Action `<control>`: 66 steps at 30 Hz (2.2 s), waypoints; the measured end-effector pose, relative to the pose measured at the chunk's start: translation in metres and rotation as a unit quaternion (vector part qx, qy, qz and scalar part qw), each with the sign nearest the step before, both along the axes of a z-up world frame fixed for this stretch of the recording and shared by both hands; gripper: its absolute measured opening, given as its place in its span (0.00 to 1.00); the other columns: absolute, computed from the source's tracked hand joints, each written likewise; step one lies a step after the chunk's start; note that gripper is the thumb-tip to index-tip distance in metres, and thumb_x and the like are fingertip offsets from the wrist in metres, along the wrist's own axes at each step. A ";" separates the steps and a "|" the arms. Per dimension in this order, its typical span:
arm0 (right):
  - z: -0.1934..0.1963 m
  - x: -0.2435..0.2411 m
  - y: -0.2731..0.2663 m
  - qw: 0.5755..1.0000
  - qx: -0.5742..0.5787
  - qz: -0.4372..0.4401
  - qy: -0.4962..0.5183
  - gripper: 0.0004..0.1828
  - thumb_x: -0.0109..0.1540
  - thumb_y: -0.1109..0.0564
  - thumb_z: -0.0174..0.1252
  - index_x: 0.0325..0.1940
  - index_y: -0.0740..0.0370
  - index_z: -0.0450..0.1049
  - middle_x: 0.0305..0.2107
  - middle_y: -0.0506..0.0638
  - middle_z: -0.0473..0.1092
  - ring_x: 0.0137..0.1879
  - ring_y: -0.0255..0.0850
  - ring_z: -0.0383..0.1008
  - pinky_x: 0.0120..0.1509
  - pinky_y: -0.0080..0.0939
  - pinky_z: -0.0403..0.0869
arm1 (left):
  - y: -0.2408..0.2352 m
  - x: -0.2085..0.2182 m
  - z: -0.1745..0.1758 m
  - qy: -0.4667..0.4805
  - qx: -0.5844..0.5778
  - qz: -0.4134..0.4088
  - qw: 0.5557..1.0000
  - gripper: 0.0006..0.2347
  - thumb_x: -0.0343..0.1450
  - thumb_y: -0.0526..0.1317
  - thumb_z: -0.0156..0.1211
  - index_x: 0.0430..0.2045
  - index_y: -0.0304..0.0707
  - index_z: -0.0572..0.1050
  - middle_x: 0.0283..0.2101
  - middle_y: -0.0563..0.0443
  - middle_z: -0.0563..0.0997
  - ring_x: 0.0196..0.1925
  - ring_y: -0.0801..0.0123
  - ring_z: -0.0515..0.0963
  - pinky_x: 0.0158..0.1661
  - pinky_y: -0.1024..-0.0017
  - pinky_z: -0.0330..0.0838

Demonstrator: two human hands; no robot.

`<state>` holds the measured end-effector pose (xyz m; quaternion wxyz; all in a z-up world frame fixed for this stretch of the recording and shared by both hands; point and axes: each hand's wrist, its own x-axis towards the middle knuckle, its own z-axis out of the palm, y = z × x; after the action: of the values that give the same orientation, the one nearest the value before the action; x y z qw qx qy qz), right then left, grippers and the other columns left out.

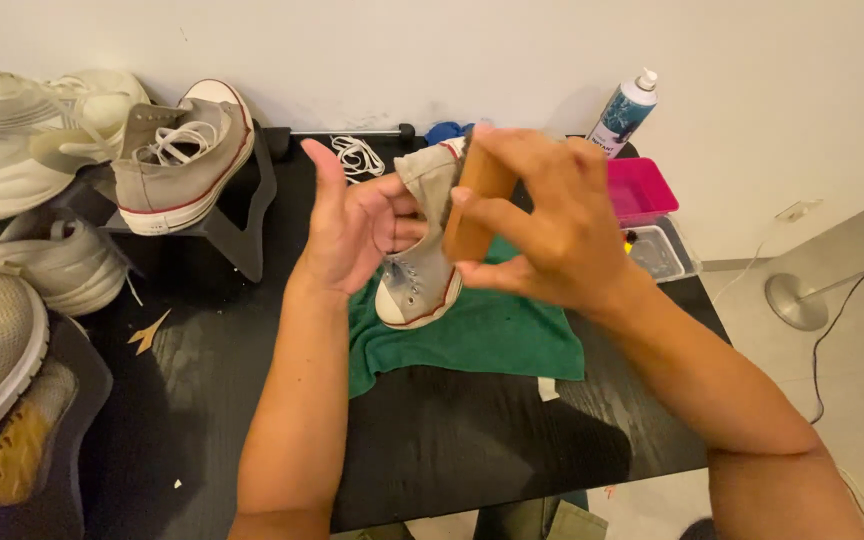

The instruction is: The person scrubs a white canvas sneaker with a wooden-handled brush, focusing on the toe cap, sides, and heel. They rotate the shoe to clean different areas and briefly dip the brush into a pink container of liquid before continuing to scrub the shoe's exterior.

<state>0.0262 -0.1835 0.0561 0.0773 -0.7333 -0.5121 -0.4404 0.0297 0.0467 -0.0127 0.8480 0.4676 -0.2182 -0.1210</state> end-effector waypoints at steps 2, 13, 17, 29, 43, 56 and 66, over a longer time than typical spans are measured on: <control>-0.026 -0.002 0.002 1.000 -0.010 0.009 0.016 0.25 0.57 0.34 0.70 0.50 0.50 0.80 0.61 0.60 0.69 0.65 0.54 0.70 0.62 0.53 0.58 | 0.005 0.002 -0.007 -0.001 0.031 -0.020 0.999 0.54 0.58 0.81 0.19 0.61 0.34 0.70 0.47 0.40 0.82 0.48 0.51 0.86 0.48 0.55 0.80; -0.026 0.003 -0.009 0.999 0.008 0.033 0.003 0.26 0.59 0.37 0.73 0.55 0.51 0.82 0.62 0.64 0.68 0.68 0.60 0.68 0.63 0.53 0.61 | 0.009 -0.005 0.002 -0.036 0.085 -0.042 0.995 0.48 0.60 0.80 0.21 0.60 0.43 0.70 0.49 0.36 0.82 0.50 0.50 0.86 0.47 0.54 0.81; -0.082 -0.003 0.001 0.998 0.051 0.016 0.038 0.24 0.57 0.39 0.74 0.51 0.53 0.81 0.63 0.64 0.67 0.68 0.59 0.68 0.64 0.55 0.62 | 0.020 0.000 0.000 -0.046 0.097 -0.037 0.994 0.43 0.63 0.78 0.27 0.62 0.46 0.67 0.51 0.40 0.83 0.48 0.57 0.87 0.42 0.60 0.82; -0.083 0.016 0.001 0.997 0.045 0.015 0.053 0.27 0.53 0.41 0.76 0.52 0.52 0.80 0.62 0.62 0.68 0.67 0.58 0.69 0.64 0.54 0.63 | 0.017 0.014 -0.012 -0.011 0.063 0.011 0.998 0.29 0.69 0.72 0.39 0.51 0.53 0.68 0.53 0.36 0.81 0.52 0.50 0.84 0.44 0.51 0.81; -0.070 0.021 -0.003 0.987 0.069 0.094 0.106 0.27 0.57 0.41 0.74 0.55 0.55 0.80 0.65 0.62 0.65 0.71 0.61 0.65 0.72 0.58 0.64 | 0.020 0.017 -0.019 -0.031 0.003 0.014 0.999 0.20 0.75 0.57 0.50 0.51 0.41 0.69 0.49 0.23 0.81 0.46 0.41 0.85 0.39 0.47 0.81; -0.085 0.008 0.000 0.985 0.067 0.115 0.108 0.23 0.56 0.41 0.73 0.50 0.52 0.81 0.60 0.63 0.69 0.65 0.60 0.70 0.66 0.57 0.66 | 0.028 0.021 -0.020 0.036 0.036 0.019 0.998 0.36 0.69 0.70 0.41 0.63 0.42 0.65 0.49 0.34 0.83 0.47 0.52 0.85 0.42 0.53 0.82; -0.151 0.012 -0.006 0.989 0.018 0.035 0.142 0.26 0.49 0.41 0.74 0.47 0.51 0.79 0.62 0.57 0.70 0.66 0.50 0.72 0.64 0.51 0.64 | 0.030 0.031 -0.029 0.050 0.031 0.054 0.997 0.37 0.68 0.69 0.47 0.70 0.49 0.58 0.61 0.32 0.77 0.61 0.43 0.79 0.53 0.41 0.75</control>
<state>0.0385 -0.1900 -0.0944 0.1779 -0.7689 -0.5129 -0.3377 0.0609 0.0772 -0.0419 0.8481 0.4984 -0.1463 -0.1050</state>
